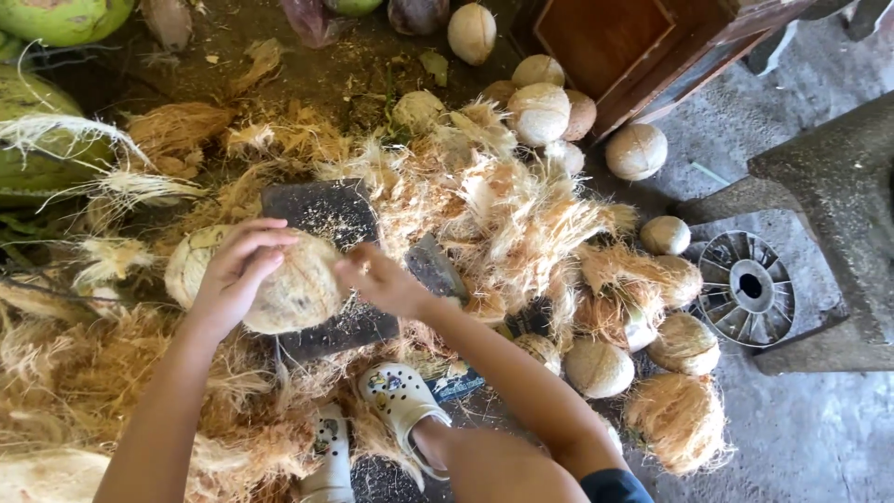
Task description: Scraping the outer skin of a dehusked coconut using a large cleaver
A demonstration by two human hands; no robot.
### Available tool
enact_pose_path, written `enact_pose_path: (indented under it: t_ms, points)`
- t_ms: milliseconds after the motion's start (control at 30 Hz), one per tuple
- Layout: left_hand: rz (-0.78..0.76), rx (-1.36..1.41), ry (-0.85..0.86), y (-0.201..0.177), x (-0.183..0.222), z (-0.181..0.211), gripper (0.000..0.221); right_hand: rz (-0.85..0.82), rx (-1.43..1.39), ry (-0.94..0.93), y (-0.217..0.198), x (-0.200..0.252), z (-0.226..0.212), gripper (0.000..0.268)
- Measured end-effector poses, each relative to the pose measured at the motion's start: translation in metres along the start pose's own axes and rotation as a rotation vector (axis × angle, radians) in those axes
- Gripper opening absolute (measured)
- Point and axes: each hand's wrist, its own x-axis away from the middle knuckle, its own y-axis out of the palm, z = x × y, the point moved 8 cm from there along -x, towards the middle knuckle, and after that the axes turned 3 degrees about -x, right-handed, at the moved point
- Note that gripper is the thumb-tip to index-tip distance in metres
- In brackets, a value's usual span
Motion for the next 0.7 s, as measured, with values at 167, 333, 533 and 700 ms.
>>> enact_pose_path:
  t_ms: [167, 333, 533, 700]
  points:
    - [0.032, 0.049, -0.034, -0.002, 0.004, 0.005, 0.023, 0.041, 0.046, 0.004, 0.02, 0.003, 0.023, 0.039]
    - [0.027, 0.029, -0.019, -0.003, 0.006, 0.009, 0.026, 0.091, 0.186, -0.183, 0.018, 0.014, 0.028, 0.028]
    - [0.045, 0.029, -0.08, -0.007, 0.002, 0.023, 0.028, 0.012, 0.383, -0.008, 0.008, 0.097, 0.07, 0.028]
    - [0.026, 0.073, -0.521, -0.002, 0.013, 0.053, 0.073, 0.639, 0.596, 0.422, -0.079, 0.206, 0.135, 0.021]
